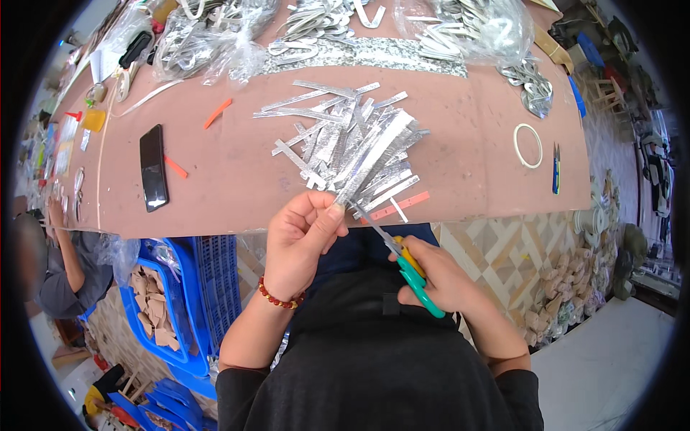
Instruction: The recorder uses scissors to cut long silver material strips into shorter pieces at a workbench.
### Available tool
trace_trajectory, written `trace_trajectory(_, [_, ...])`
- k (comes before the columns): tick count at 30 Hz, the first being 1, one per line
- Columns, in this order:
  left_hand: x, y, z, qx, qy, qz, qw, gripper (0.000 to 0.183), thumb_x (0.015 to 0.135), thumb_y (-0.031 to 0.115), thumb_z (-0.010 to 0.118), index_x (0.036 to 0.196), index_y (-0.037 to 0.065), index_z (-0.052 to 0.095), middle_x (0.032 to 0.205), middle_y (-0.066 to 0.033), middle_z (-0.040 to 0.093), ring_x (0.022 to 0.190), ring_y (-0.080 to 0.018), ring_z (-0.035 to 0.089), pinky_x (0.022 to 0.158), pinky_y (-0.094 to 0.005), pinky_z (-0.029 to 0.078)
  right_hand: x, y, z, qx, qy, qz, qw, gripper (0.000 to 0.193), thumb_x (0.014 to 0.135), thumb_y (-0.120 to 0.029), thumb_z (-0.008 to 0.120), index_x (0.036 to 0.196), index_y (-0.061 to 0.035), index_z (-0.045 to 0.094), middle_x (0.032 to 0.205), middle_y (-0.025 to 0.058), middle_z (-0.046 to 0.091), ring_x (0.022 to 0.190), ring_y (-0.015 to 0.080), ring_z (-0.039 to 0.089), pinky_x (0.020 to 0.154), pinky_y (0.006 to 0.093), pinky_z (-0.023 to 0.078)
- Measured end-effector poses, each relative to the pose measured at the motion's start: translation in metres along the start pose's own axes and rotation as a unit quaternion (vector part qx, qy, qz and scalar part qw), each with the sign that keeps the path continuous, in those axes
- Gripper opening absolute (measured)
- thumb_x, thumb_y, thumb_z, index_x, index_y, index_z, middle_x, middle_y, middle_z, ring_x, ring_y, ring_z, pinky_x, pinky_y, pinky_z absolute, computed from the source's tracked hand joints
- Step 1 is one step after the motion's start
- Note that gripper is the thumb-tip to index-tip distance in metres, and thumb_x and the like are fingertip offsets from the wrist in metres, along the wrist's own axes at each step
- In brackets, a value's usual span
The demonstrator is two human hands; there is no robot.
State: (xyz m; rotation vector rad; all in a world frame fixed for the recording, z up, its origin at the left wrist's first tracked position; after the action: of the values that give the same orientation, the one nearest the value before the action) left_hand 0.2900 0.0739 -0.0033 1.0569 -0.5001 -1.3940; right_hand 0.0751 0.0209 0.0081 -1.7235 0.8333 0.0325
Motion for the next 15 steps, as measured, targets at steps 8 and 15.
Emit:
trace_trajectory(8, [0.003,0.012,-0.014,0.096,-0.001,-0.027,0.995,0.01,0.089,0.011,0.058,0.093,0.001,0.057,0.07,0.0016,0.058,0.057,-0.0001,0.045,0.051,-0.0137,0.033,0.031,-0.013,0.007,0.004,0.037,-0.024,0.999,0.043,0.068,-0.034,0.077,0.082,-0.0022,0.053,0.066,0.0104,0.054,0.057,0.0271,0.05,0.055,0.0337,0.04])
trace_trajectory(15, [0.005,0.011,-0.026,0.057,0.028,-0.04,0.997,0.01,0.088,0.007,0.057,0.096,0.001,0.056,0.073,-0.0036,0.062,0.054,-0.0032,0.047,0.05,-0.0149,0.037,0.018,-0.005,0.009,0.074,-0.016,-0.002,0.997,0.041,0.07,-0.031,0.076,0.07,-0.0004,0.049,0.056,0.012,0.048,0.048,0.0211,0.045,0.05,0.0311,0.037])
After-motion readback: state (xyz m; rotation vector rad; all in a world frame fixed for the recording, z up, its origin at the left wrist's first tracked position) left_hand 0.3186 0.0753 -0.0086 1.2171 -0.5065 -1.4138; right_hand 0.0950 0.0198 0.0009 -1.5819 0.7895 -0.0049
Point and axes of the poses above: each hand's wrist, its own x-axis towards the middle knuckle, its own z-axis out of the palm, y = z × x, the point moved 1 cm from there along x, towards the middle knuckle
